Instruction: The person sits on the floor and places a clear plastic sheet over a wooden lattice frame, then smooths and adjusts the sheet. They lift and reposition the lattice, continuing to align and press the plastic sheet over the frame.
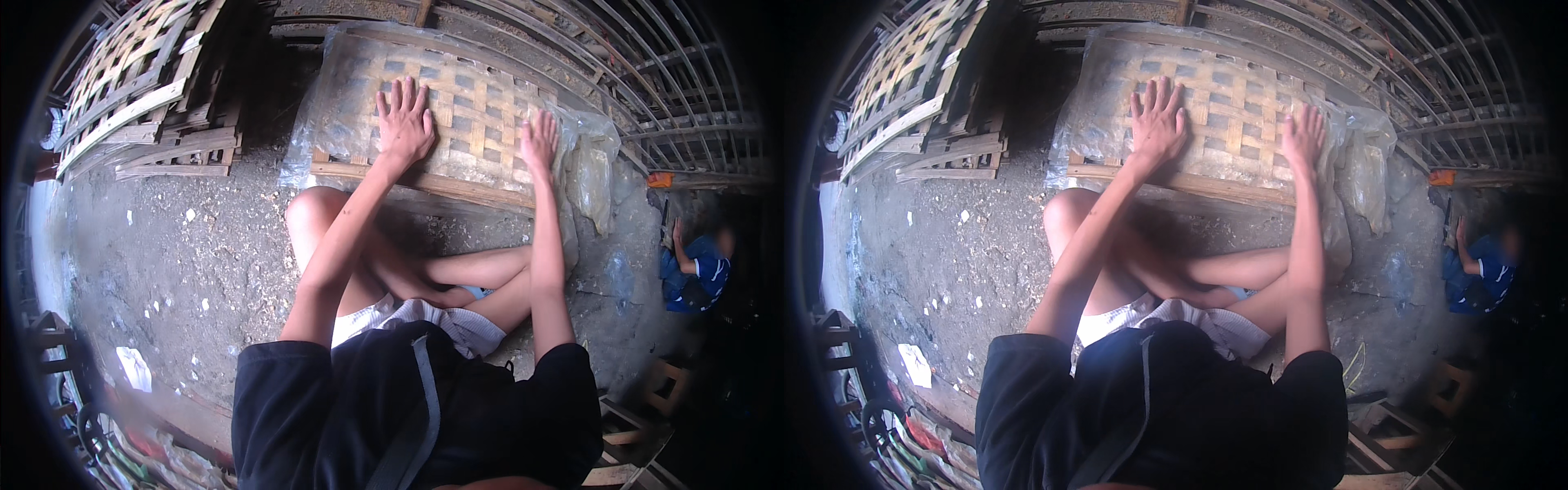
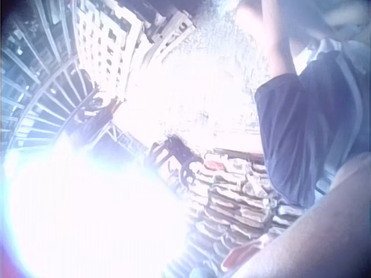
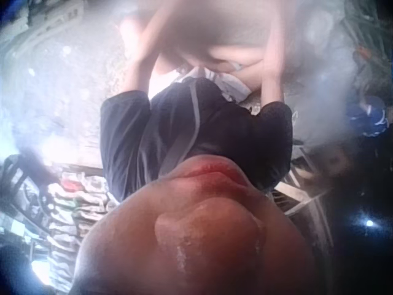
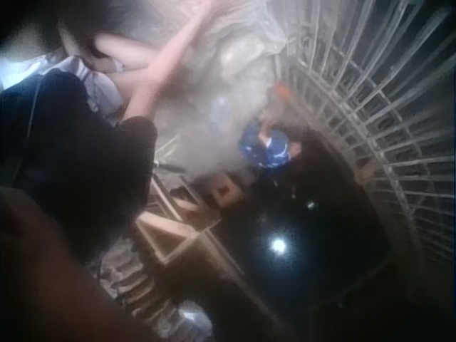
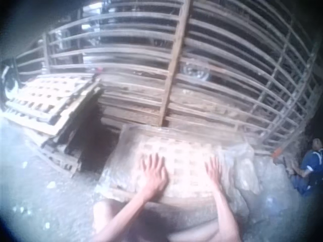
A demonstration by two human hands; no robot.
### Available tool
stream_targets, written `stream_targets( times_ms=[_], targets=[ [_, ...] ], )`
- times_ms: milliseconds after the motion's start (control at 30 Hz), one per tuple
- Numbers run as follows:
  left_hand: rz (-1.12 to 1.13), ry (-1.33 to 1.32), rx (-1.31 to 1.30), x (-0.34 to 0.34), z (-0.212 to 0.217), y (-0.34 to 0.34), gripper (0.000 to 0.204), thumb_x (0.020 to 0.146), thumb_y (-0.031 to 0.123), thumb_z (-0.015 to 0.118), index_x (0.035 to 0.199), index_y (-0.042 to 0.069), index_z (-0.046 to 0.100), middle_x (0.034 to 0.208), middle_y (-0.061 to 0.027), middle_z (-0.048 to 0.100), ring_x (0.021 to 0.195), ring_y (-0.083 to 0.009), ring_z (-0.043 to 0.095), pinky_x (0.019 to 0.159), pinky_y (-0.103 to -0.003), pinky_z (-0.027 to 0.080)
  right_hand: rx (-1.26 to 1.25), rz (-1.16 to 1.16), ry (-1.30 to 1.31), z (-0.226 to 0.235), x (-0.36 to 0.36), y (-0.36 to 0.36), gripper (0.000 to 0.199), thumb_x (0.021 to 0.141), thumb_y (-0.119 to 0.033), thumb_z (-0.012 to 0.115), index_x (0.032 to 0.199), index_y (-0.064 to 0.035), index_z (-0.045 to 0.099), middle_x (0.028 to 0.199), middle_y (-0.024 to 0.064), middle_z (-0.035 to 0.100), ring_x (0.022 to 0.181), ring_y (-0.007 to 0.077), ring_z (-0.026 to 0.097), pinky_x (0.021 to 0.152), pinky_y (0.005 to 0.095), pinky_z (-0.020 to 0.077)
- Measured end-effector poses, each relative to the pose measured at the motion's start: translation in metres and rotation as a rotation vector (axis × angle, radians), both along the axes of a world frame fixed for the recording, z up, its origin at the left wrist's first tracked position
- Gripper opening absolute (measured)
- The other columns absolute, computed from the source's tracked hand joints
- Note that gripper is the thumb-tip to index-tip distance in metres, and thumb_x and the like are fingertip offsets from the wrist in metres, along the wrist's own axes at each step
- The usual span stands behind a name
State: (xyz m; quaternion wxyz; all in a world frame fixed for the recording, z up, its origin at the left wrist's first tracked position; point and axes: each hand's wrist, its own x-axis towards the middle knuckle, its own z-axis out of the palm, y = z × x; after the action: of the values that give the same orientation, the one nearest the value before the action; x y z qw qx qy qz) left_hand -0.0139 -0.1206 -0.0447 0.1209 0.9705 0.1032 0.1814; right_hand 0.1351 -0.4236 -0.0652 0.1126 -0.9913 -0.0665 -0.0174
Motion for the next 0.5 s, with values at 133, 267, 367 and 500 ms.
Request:
stream_targets(
  times_ms=[133,267,367,500],
  targets=[
    [0.258,0.147,-0.021,0.024,0.013,0.047,0.066,0.104,0.043,0.036,0.163,0.015,0.034,0.169,-0.0191,0.03,0.157,-0.0439,0.023,0.124,-0.069,0.013,0.091,-0.087,0.027,0.027,0.069,-0.134,0.078,0.109,-0.061,0.024,0.168,-0.0096,0.015,0.175,0.0145,0.01,0.162,0.0307,0.006,0.131,0.048,0.0055],
    [0.504,0.382,0.247,0.011,0.074,0.078,0.066,0.106,0.036,0.03,0.163,0.005,0.029,0.17,-0.0233,0.026,0.157,-0.0487,0.016,0.126,-0.066,0.012,0.167,0.066,-0.02,0.028,-0.011,0.007,0.073,0.111,-0.055,0.022,0.166,-0.0068,0.018,0.175,0.0145,0.009,0.162,0.0287,0.007,0.131,0.046,0.0029],
    [-0.036,0.275,0.277,0.012,0.078,0.004,0.072,0.108,0.046,0.029,0.163,0.0,0.025,0.172,-0.0212,0.02,0.16,-0.0362,0.016,0.13,-0.054,0.015,0.203,0.339,0.019,0.027,-0.091,0.099,0.067,0.112,-0.049,0.026,0.167,-0.0107,0.018,0.175,0.0129,0.006,0.162,0.0276,0.006,0.131,0.0483,0.0019],
    [-0.429,0.123,0.059,0.008,0.011,-0.018,0.069,0.108,0.05,0.023,0.168,0.017,0.018,0.174,-0.012,0.017,0.162,-0.0282,0.012,0.132,-0.049,0.004,-0.01,0.444,-0.225,0.018,-0.103,0.103,0.066,0.112,-0.048,0.03,0.168,-0.0153,0.017,0.175,0.0096,0.01,0.162,0.0264,0.008,0.131,0.0508,0.004]
  ],
)
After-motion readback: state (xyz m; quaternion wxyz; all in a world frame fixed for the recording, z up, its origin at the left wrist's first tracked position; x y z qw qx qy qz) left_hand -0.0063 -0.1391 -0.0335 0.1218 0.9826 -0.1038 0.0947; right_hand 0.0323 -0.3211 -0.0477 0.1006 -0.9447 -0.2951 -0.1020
